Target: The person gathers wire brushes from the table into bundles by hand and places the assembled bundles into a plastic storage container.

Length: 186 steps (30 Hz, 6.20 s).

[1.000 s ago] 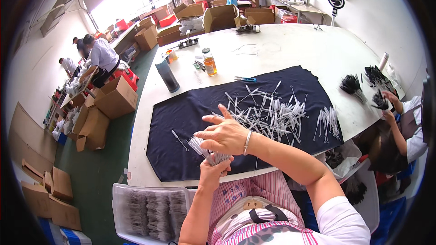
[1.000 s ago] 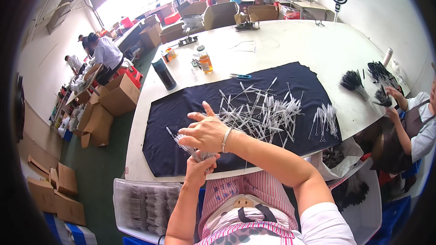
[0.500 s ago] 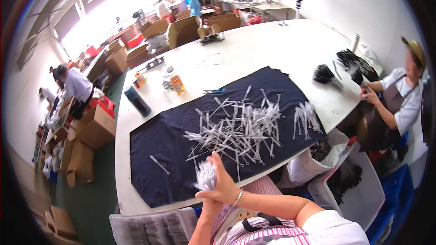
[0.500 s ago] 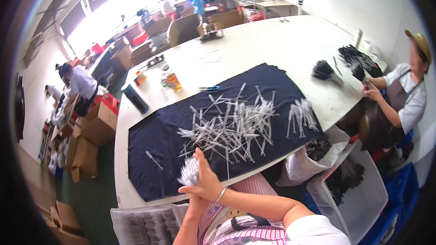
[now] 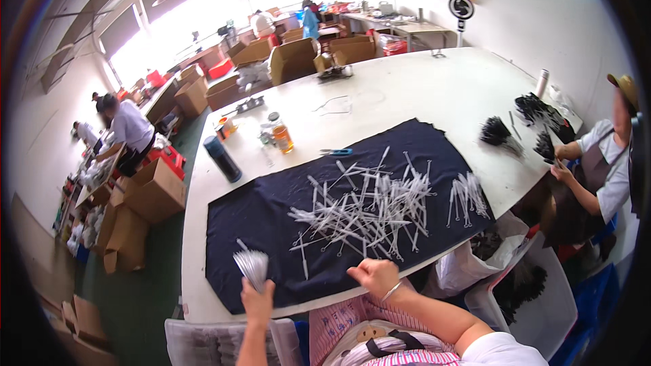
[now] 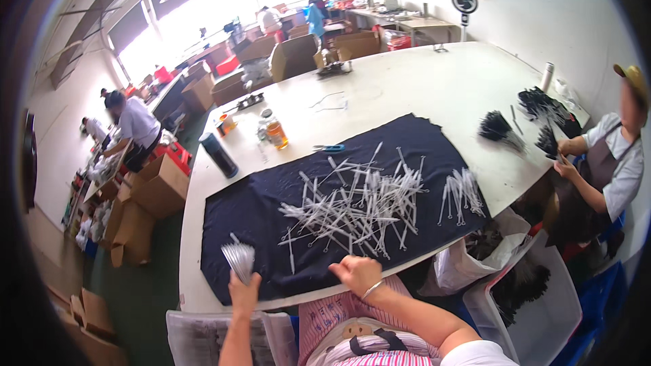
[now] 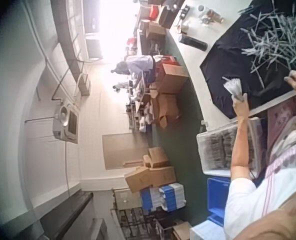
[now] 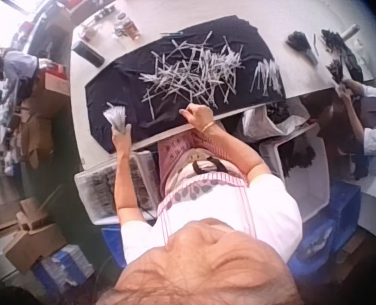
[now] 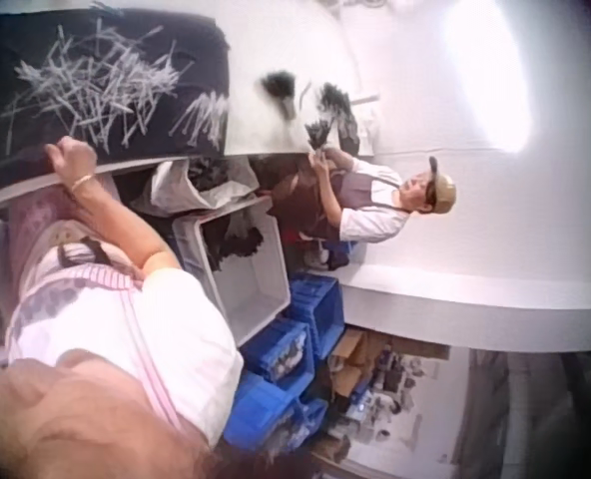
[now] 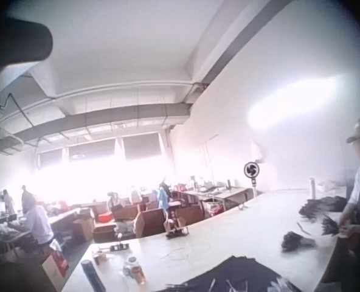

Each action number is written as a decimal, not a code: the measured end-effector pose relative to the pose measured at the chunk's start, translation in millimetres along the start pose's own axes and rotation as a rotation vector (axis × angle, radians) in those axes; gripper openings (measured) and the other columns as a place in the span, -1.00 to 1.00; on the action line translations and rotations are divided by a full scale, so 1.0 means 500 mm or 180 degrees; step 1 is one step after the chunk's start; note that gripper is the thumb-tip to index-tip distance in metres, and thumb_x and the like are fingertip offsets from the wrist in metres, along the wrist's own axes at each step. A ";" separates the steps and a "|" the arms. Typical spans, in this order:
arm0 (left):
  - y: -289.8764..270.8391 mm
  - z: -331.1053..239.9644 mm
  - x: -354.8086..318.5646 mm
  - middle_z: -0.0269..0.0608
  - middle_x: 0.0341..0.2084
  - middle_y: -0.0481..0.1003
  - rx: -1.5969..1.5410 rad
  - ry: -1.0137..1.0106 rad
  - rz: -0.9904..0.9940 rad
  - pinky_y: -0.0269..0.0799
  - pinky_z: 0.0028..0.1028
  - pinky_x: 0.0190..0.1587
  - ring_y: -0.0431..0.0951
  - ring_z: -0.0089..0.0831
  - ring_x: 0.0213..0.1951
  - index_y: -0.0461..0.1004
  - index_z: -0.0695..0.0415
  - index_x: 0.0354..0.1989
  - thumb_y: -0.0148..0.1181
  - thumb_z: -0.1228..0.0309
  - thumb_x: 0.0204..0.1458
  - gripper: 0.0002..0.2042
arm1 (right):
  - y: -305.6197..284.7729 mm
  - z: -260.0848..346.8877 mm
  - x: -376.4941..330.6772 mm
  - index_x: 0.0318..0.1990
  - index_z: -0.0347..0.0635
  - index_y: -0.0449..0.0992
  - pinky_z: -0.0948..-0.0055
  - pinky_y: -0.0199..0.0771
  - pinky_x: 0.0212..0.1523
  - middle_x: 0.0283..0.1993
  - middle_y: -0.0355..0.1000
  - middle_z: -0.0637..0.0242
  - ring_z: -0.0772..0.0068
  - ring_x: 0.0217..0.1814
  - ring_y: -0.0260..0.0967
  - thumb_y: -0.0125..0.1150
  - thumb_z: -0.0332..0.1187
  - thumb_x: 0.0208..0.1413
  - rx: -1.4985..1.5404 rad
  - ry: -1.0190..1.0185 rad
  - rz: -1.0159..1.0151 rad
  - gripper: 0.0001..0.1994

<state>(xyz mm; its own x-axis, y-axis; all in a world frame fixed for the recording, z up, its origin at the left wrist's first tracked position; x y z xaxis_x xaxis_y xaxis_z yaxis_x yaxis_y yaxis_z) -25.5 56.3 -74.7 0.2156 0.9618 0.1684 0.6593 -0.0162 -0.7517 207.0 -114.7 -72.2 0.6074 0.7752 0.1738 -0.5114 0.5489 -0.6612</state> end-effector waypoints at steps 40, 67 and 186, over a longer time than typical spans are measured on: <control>0.046 -0.038 0.204 -0.06 -0.38 0.50 0.2388 -0.0555 0.0197 0.44 -0.32 -0.25 0.52 -0.18 -0.30 0.52 0.16 -0.46 0.04 0.40 -0.15 -0.84 | -0.012 -0.102 -0.041 -0.55 -0.30 0.42 0.64 0.29 -0.52 -0.36 0.37 0.33 0.61 -0.54 0.27 0.18 -0.45 -0.15 0.1172 -0.0536 0.0327 -0.89; 0.068 -0.128 0.071 -0.28 -0.60 0.33 -0.2109 -0.0034 0.0827 0.21 -0.57 -0.41 0.32 -0.55 -0.50 0.47 0.25 -0.52 -0.02 0.41 0.00 -0.81 | -0.001 -0.118 -0.043 -0.56 -0.27 0.43 0.52 0.36 -0.42 -0.44 0.36 0.25 0.39 -0.43 0.34 0.22 -0.42 -0.18 0.1174 -0.0554 0.0203 -0.88; 0.089 -0.196 -0.085 0.01 -0.03 0.28 -0.5768 -0.1730 0.2986 0.34 -0.21 -0.07 0.42 -0.23 -0.14 0.33 0.22 -0.15 -0.14 0.28 0.09 -0.72 | -0.003 0.086 0.023 -0.22 -0.25 0.45 0.52 0.40 -0.34 -0.35 0.40 0.19 0.35 -0.34 0.40 0.10 -0.57 -0.08 0.1727 -0.2168 0.0481 -0.79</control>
<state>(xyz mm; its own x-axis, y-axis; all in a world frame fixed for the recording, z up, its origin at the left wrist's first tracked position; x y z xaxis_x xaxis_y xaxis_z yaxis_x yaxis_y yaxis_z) 65.1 -11.8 -52.6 0.8583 0.4687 -0.2090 0.3713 -0.2860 0.8834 188.4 -93.1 -37.9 0.1041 0.7745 0.6240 -0.8801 0.3640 -0.3049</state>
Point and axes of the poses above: each hand's wrist, its own x-axis towards the middle knuckle, its own y-axis out of the palm, z = x × y, the point moved 2 cm from there along x, towards the middle knuckle
